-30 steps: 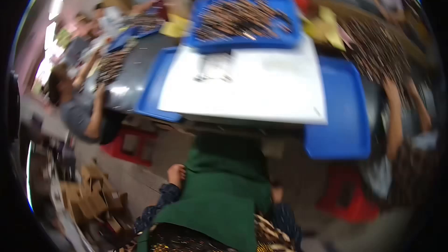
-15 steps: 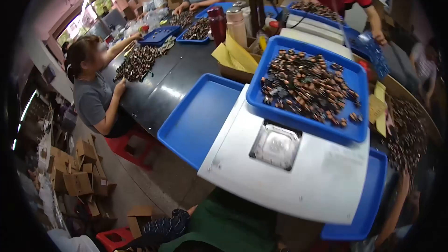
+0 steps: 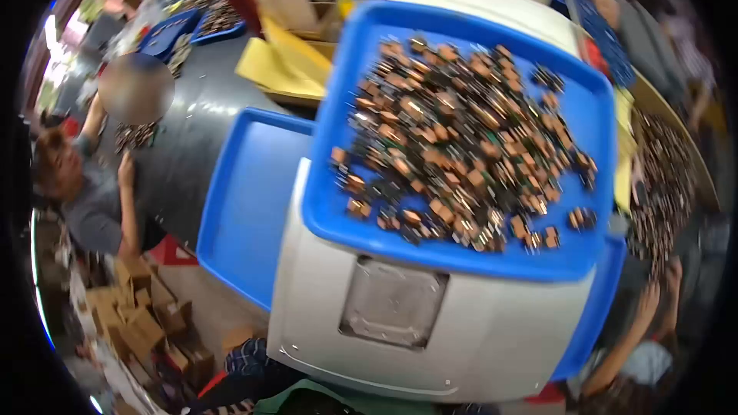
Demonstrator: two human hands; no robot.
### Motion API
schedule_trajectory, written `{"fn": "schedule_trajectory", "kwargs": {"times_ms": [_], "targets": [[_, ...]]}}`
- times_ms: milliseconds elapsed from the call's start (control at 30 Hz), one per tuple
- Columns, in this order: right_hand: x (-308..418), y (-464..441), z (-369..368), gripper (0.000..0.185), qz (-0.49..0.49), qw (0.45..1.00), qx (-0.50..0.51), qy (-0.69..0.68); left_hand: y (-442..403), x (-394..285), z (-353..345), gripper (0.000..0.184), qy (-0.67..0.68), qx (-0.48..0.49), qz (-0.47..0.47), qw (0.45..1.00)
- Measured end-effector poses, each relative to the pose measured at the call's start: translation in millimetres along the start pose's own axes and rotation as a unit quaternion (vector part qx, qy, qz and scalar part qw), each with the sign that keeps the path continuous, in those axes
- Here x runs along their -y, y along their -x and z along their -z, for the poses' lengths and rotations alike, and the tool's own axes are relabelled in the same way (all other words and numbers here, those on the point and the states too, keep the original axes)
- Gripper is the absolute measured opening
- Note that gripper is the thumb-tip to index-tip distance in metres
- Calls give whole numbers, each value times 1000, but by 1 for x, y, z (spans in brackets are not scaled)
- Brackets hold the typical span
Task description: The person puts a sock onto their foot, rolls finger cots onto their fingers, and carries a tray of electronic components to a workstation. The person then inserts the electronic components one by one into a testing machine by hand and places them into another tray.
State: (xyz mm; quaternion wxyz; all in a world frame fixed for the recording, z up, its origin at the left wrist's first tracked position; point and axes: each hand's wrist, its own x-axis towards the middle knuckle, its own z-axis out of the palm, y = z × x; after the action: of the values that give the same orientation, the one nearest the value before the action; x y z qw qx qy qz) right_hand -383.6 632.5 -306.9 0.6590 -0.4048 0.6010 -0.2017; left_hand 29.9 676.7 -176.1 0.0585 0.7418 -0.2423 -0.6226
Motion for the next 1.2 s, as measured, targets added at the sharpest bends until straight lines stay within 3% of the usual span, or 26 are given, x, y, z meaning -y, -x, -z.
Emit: {"fn": "schedule_trajectory", "kwargs": {"times_ms": [167, 300, 367, 600, 667, 733, 767, 800, 833, 867, 900, 967, 1067, 1133, 1200], "targets": [[-65, 99, -18, 33, 0, 993, -99, -59, -50, 10, -8, 40, -149, 61, -124, 979], [-63, 145, -27, 34, 54, 991, -98, -69, -35, 15, -9, 41, -197, 27, -234, 952], [8, 159, -18, 32, -10, 981, -114, 156, -40, -4, -4, 41, -225, -6, -299, 928], [115, 233, 5, 37, 123, 928, -181, 303, -11, -42, -4, 42, -342, -80, -427, 833], [172, 270, 31, 40, 160, 913, -30, 373, 74, -97, -3, 50, -237, 4, -325, 916], [225, 303, 50, 40, 262, 920, 4, 291, 113, -134, 35, 55, -433, 53, -343, 832], [249, 315, 61, 38, 270, 923, 33, 270, 143, -164, 48, 55, -538, -25, -249, 805], [271, 326, 73, 37, 276, 927, 65, 247, 163, -182, 60, 47, -526, -151, -304, 779], [295, 330, 88, 35, 282, 912, 85, 284, 168, -195, 75, 42, -467, -241, -411, 745], [322, 335, 99, 36, 270, 893, 80, 351, 199, -229, 69, 37, -447, -304, -458, 705], [339, 331, 110, 37, 325, 890, 55, 314, 189, -241, 81, 35, -395, -388, -548, 627], [370, 307, 135, 30, 382, 882, -9, 275, 221, -301, 49, 38, -292, -328, -632, 638], [417, 237, 164, 32, 411, 839, -242, 263, 233, -373, -19, 40, -222, -202, -718, 628], [433, 185, 186, 41, 431, 796, -331, 265, 211, -417, -62, 45, -247, -163, -800, 522], [437, 134, 203, 50, 436, 716, -407, 363, 191, -447, -100, 48, -290, -147, -820, 471]]}}
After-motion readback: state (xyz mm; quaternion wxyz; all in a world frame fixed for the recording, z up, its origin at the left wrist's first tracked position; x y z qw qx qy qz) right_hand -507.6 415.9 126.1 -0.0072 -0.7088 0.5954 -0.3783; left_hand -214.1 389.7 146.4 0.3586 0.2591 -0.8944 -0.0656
